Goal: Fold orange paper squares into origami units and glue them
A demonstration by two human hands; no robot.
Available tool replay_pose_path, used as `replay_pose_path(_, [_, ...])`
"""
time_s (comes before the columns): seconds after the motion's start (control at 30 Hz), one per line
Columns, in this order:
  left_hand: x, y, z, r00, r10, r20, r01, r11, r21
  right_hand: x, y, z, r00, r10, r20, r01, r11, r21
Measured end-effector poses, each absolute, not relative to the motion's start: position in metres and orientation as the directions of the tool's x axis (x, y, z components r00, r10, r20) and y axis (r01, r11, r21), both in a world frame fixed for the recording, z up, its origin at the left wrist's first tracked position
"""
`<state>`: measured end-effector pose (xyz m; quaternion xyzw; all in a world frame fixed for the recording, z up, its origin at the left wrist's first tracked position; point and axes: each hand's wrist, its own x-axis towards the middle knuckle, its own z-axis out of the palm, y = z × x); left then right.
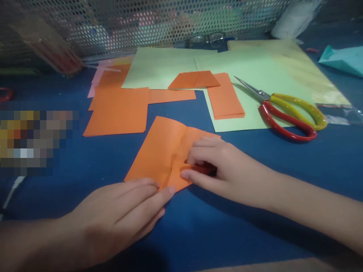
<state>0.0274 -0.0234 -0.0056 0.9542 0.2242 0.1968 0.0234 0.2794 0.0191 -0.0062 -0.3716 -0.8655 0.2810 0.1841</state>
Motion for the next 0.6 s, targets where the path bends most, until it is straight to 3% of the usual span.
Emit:
replay_pose_path(0.27, [0.031,-0.038,-0.010,0.854,0.424,0.302,0.454,-0.890,-0.033,0.276,0.012,-0.011,-0.571,0.805,0.163,0.597,0.543,-0.591])
replay_pose_path(0.47, [0.036,-0.046,-0.004,0.794,0.527,0.301,0.545,-0.838,0.029,0.274,0.011,-0.011,-0.543,0.827,0.147,0.626,0.515,-0.586])
replay_pose_path(0.6, [0.033,-0.052,-0.009,0.788,0.502,0.357,0.548,-0.836,-0.035,0.275,0.011,-0.010,-0.526,0.843,0.113,0.626,0.474,-0.619])
